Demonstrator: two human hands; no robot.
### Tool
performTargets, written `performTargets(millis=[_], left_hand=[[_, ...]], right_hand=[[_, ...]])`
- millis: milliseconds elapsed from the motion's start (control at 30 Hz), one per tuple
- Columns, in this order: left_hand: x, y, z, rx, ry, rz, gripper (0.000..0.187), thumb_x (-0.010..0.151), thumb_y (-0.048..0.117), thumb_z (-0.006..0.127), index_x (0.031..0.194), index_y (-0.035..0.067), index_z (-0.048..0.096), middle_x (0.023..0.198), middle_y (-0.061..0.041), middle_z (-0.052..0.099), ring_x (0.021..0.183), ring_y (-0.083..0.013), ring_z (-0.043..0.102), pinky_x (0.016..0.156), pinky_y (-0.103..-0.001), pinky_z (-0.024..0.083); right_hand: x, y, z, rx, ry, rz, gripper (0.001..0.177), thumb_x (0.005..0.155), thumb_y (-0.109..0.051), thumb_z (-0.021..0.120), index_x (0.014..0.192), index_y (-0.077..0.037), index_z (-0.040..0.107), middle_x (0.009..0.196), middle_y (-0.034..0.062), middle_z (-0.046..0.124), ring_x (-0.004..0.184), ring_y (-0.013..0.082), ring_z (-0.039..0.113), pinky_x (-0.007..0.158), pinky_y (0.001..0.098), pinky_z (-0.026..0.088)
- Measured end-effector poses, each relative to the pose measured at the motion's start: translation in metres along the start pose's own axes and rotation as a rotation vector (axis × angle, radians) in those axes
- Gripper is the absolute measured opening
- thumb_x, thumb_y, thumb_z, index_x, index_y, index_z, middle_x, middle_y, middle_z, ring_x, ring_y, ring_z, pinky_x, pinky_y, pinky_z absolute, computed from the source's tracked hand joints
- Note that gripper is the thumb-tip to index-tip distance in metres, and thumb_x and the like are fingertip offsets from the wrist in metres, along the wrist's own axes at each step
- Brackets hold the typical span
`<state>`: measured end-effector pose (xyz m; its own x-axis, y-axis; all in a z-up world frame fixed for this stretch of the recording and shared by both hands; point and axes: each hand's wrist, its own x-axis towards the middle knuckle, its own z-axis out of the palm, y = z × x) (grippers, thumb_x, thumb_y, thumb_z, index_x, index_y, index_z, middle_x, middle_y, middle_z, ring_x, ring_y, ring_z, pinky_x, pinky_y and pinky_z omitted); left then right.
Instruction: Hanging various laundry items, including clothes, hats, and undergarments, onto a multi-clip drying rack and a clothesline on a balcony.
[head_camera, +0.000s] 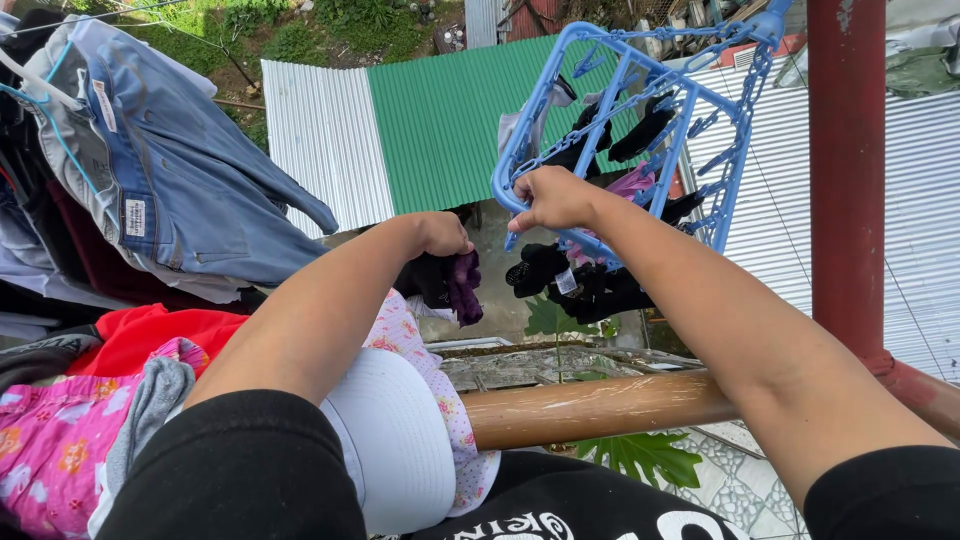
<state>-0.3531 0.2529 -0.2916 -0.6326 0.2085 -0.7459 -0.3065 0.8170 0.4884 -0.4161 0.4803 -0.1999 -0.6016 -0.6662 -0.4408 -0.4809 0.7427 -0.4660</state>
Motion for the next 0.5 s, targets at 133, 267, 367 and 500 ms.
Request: performTargets(millis=[133, 267, 367, 500], left_hand=[[-0.001, 0.008, 0.005, 0.065, -0.050, 0.063, 0.041, 0.096, 0.039, 0.064, 0.125, 0.012, 0.073, 0.136, -0.012, 0.067, 0.130, -0.0299, 0.057, 0.110, -0.045, 0.042], [-0.013, 0.016, 0.007, -0.139, -0.086, -0.021, 0.035, 0.096, 0.034, 0.064, 0.124, 0.016, 0.074, 0.139, -0.010, 0.063, 0.134, -0.0276, 0.054, 0.109, -0.046, 0.042], [-0.006, 0.006, 0.010, -0.264, -0.136, 0.007, 0.028, 0.099, 0.031, 0.062, 0.117, 0.014, 0.077, 0.135, -0.006, 0.059, 0.132, -0.0214, 0.047, 0.108, -0.045, 0.037], [-0.014, 0.007, 0.006, -0.465, -0.223, 0.063, 0.025, 0.098, 0.027, 0.060, 0.101, 0.008, 0.075, 0.113, -0.009, 0.071, 0.114, -0.0216, 0.059, 0.100, -0.042, 0.045]], right_hand=[[0.004, 0.000, 0.006, 0.187, 0.120, -0.068, 0.037, 0.070, -0.026, 0.092, 0.084, -0.002, 0.067, 0.073, 0.0124, 0.069, 0.069, 0.0247, 0.067, 0.065, 0.0382, 0.052], [0.007, -0.006, 0.009, 0.134, 0.235, -0.111, 0.037, 0.070, -0.025, 0.093, 0.084, -0.002, 0.068, 0.075, 0.0133, 0.068, 0.067, 0.0250, 0.065, 0.064, 0.0387, 0.050], [0.004, -0.016, 0.004, 0.142, 0.228, -0.122, 0.037, 0.073, -0.025, 0.092, 0.084, 0.000, 0.066, 0.075, 0.0143, 0.067, 0.067, 0.0254, 0.064, 0.064, 0.0396, 0.049], [0.006, -0.015, 0.001, 0.193, 0.188, -0.131, 0.032, 0.073, -0.023, 0.090, 0.084, -0.003, 0.068, 0.075, 0.0115, 0.069, 0.068, 0.0227, 0.067, 0.064, 0.0385, 0.050]])
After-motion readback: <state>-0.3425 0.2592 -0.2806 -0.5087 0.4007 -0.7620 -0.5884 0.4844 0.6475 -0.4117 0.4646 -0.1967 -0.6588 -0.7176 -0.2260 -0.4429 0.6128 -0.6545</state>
